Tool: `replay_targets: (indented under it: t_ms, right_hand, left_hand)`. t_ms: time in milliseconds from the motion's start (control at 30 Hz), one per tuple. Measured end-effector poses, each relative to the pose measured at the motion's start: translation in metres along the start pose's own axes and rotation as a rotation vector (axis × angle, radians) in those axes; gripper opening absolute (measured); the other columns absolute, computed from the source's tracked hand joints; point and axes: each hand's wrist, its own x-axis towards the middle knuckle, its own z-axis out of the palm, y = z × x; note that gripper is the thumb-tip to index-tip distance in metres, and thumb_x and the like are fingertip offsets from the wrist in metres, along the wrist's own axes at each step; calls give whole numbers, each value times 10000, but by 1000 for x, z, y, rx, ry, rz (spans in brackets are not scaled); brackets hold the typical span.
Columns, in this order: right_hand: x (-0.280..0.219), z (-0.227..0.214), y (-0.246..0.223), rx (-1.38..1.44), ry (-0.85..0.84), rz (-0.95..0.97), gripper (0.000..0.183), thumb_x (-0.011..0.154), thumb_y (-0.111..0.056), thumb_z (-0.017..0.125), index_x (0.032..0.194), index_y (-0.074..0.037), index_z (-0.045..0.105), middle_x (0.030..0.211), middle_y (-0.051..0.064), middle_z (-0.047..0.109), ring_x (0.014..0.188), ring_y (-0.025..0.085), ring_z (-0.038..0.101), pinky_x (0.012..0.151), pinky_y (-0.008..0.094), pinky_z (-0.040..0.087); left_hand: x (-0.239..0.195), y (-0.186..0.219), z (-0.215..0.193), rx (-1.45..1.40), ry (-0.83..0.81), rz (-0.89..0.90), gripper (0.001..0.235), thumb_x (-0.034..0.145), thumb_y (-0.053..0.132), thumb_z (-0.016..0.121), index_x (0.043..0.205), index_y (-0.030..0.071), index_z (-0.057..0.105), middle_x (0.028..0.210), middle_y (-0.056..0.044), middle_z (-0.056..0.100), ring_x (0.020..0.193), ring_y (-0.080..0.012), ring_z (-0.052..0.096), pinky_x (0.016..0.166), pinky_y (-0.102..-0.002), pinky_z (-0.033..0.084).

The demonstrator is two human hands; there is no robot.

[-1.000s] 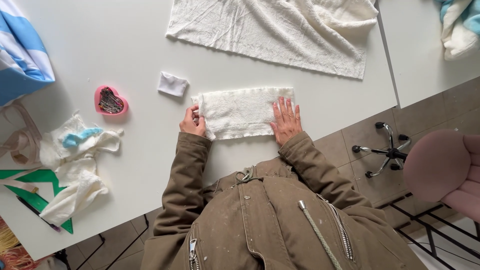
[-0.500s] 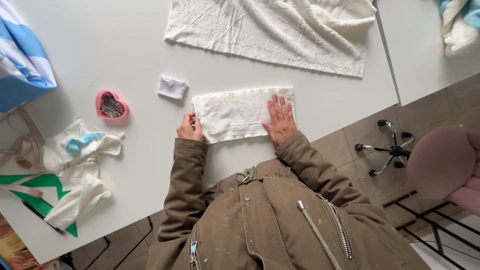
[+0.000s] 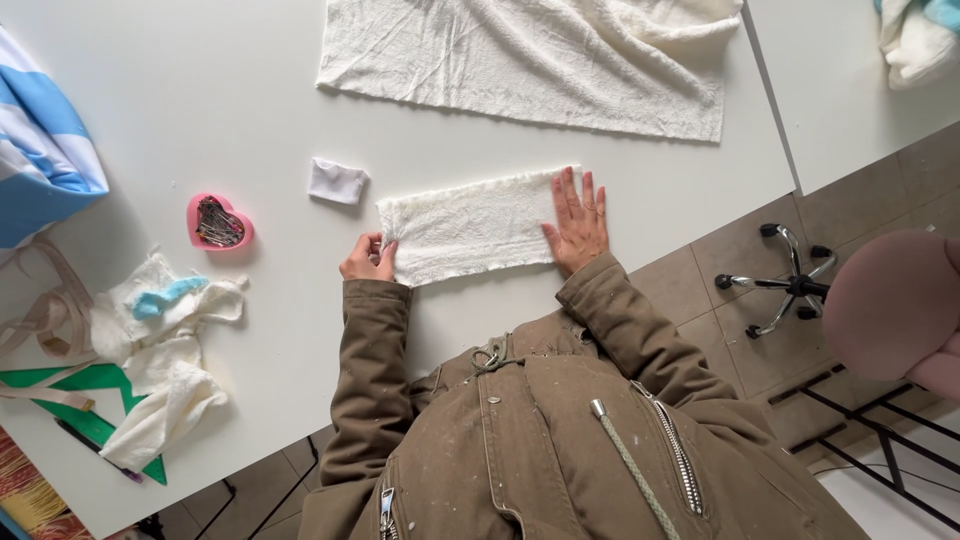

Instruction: The person smooths a white towel on a table, places a small white fabric piece on it, and then uses scissors to cut a strip from the towel. They then fold the cut strip and place it on the table.

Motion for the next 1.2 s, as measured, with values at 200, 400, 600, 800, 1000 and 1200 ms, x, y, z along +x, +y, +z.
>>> replay_targets:
  t_ms: [200,400,600,800,1000,1200]
  right_hand:
    - [0,-5,1,47,13,-4,724,1106,-528,259,1678,-146,35,1757,51,-17,1613,328,-59,1298,541,-79]
    - [13,-8,-4,-29,-77,-19,744,1080,-543,287,1671,-168,35,1749,23,-18,1601,305,-84,1264,599,-110]
    - [7,-13,-22,41,109,-70,764,1090,-461,455,1659,-91,105,1732,155,69,1597,352,-7,1252,641,-52]
    - [23,-25,-98,906,-262,31,624,987,-305,680,1534,-113,448,1551,167,550,1330,310,643,1088,466,577]
    - [41,-20,-161,1230,-515,93,624,932,-151,759,1472,-50,463,1184,217,614,976,284,707,832,434,669]
    - [56,11,-163,825,-93,-182,524,906,-4,717,1384,-52,509,903,87,714,821,202,744,753,326,634]
  left_hand:
    - [-4,25,-23,-37,-103,-12,297,847,206,830,1055,37,703,805,-65,733,681,-158,706,629,-303,578]
    - [68,42,-83,132,283,272,348,873,202,835,1094,9,648,1025,-110,623,805,-246,624,692,-375,542]
    - [127,-33,-44,369,143,219,271,856,215,874,1010,79,697,895,-70,685,874,-258,646,818,-421,548]
    - [14,22,-63,-524,-301,13,212,941,110,757,1076,25,617,958,-74,728,802,-136,698,677,-295,599]
    - [-32,-2,-16,-715,-305,-123,213,933,49,759,1069,-21,611,982,-107,742,835,-134,723,728,-316,646]
    - [-33,2,-20,-569,-220,-212,164,921,71,739,1036,-33,684,865,-129,764,705,-160,758,613,-292,650]
